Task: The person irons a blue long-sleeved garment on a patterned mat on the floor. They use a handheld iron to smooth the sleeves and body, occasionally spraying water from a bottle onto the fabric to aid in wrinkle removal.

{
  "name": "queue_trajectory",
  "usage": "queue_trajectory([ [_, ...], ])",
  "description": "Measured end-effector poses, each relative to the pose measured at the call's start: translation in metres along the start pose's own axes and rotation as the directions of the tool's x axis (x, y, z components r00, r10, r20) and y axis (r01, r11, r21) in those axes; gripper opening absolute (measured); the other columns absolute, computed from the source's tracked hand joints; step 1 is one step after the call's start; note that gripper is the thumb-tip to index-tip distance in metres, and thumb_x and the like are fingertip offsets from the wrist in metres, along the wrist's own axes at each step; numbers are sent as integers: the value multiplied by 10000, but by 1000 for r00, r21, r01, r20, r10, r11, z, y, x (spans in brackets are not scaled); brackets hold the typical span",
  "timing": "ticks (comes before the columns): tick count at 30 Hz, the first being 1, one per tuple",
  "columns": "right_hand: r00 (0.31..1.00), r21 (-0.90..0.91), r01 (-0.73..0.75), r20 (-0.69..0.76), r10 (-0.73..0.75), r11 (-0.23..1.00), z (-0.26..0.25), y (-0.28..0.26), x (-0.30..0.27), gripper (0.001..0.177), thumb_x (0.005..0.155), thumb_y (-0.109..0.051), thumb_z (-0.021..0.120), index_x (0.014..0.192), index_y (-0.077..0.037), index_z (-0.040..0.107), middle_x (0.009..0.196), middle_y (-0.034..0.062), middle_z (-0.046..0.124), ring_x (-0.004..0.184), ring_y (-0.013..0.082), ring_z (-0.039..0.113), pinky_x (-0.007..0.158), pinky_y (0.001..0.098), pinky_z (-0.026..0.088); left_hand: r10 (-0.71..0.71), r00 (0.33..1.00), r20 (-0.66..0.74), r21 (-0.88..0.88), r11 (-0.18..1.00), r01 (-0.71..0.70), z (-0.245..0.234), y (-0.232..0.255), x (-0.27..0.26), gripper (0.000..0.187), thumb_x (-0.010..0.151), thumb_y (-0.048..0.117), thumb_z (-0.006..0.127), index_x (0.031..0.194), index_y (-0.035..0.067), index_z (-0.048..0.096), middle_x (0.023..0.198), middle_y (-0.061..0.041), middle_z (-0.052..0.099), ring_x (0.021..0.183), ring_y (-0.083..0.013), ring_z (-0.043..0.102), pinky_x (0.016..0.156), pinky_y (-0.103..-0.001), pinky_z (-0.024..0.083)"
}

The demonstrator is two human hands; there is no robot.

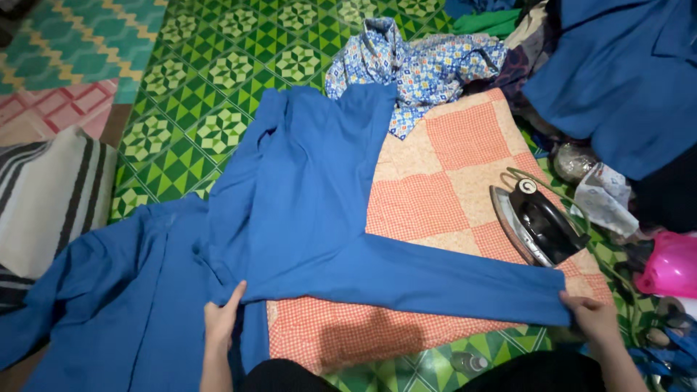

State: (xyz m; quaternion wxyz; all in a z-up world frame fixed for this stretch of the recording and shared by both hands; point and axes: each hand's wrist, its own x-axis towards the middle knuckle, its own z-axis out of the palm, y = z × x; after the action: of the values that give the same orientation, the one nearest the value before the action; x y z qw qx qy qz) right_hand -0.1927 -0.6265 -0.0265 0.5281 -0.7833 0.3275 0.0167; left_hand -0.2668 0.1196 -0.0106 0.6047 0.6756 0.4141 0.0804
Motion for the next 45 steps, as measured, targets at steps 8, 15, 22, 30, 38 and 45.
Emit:
queue_trajectory([
  [8,975,107,-220,42,216,970,4,2,-10,391,910,-444,768,952,-56,729,738,1,594,678,167,542,579,375,453,-171,975,142,-513,830,220,10,-7,18,582,875,237,828,1321,-55,594,1216,-144,688,1049,-250,658,885,-377,520],
  [15,988,-3,150,42,-150,989,2,0,-19,349,941,-324,788,911,23,763,765,21,637,663,95,519,584,283,390,101,991,93,-728,686,-2,-7,47,17,540,954,314,732,1403,73,554,1304,-55,650,1095,-209,597,819,-372,405],
  [22,955,-34,289,78,-286,957,31,-3,-32,280,949,-248,771,896,27,760,718,27,663,641,75,537,585,261,412,169,985,-17,-826,553,-109,-50,49,71,421,939,263,739,1272,39,615,1309,-63,680,1191,-183,678,1048,-351,583],
  [30,969,-50,235,-70,-238,971,59,6,-32,237,930,-213,792,960,20,761,738,-4,649,658,63,542,596,257,434,-293,937,-191,-634,765,110,15,-49,43,463,959,254,771,1286,246,444,1148,-11,522,998,-165,536,801,-369,474],
  [38,888,-221,323,-265,-376,920,47,-5,-44,271,964,-223,795,1032,28,721,826,80,691,736,159,632,679,306,499,94,952,-291,-318,929,-189,84,-15,-39,1084,898,-67,724,1632,271,0,1662,-220,197,1430,-341,430,1139,-485,437],
  [45,368,-699,691,123,-922,183,43,-154,-8,434,865,-251,802,1183,2,649,1173,262,640,1081,464,620,940,519,507,128,968,-216,-319,928,-194,98,-8,-68,1092,929,-11,760,1653,229,-21,1644,-283,196,1431,-338,418,1144,-459,423],
])
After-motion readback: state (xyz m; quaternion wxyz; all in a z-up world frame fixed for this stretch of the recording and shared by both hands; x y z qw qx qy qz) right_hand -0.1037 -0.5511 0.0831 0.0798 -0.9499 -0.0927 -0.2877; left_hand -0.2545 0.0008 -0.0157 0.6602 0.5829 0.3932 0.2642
